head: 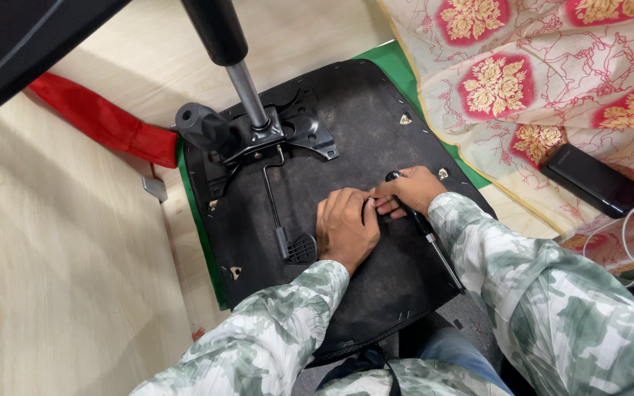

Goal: The person uses a screwdriver to remove screws from the underside of an office chair seat. They loosen each screw, then remove the screws and washers by hand, placing them on the seat surface.

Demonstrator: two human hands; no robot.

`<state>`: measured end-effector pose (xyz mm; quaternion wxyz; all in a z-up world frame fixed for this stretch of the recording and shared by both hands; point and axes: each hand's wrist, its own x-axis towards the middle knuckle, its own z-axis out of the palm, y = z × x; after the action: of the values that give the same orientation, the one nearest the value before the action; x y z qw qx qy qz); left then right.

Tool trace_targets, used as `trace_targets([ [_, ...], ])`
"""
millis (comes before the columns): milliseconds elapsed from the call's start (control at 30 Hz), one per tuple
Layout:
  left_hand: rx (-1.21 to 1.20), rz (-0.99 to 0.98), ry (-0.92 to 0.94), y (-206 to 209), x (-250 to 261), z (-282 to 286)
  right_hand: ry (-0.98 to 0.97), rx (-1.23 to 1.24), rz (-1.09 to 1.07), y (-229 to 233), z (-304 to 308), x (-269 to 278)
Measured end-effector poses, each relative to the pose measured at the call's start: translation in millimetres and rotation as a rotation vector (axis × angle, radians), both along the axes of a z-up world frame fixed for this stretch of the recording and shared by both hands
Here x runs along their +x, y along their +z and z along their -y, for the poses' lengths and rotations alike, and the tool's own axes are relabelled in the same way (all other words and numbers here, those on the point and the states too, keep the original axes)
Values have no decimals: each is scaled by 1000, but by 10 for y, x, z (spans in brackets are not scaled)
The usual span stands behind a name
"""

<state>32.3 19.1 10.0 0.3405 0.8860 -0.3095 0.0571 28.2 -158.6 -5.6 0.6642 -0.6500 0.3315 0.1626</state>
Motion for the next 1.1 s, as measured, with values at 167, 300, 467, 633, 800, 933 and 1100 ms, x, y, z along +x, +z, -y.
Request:
trace_targets([
  [167,-11,33,-6,3,4,12,8,-12,-15,26,-2,5],
  [300,5,30,-2,-9,0,7,4,-3,-2,23,-7,-6],
  [467,15,31,0,-12,-3,24,13,-7,3,43,-8,-14],
  [633,28,36,-19,-27,6,24,11,-26,16,82,-5,-22],
  [800,48,35,-15,-49,4,40,0,-16,25,84,-4,-33],
  [933,48,48,-19,-55,6,46,-6,-9,30,74,-8,-35],
  [1100,32,73,-24,-55,16,32,-2,-10,29,60,-12,-20],
])
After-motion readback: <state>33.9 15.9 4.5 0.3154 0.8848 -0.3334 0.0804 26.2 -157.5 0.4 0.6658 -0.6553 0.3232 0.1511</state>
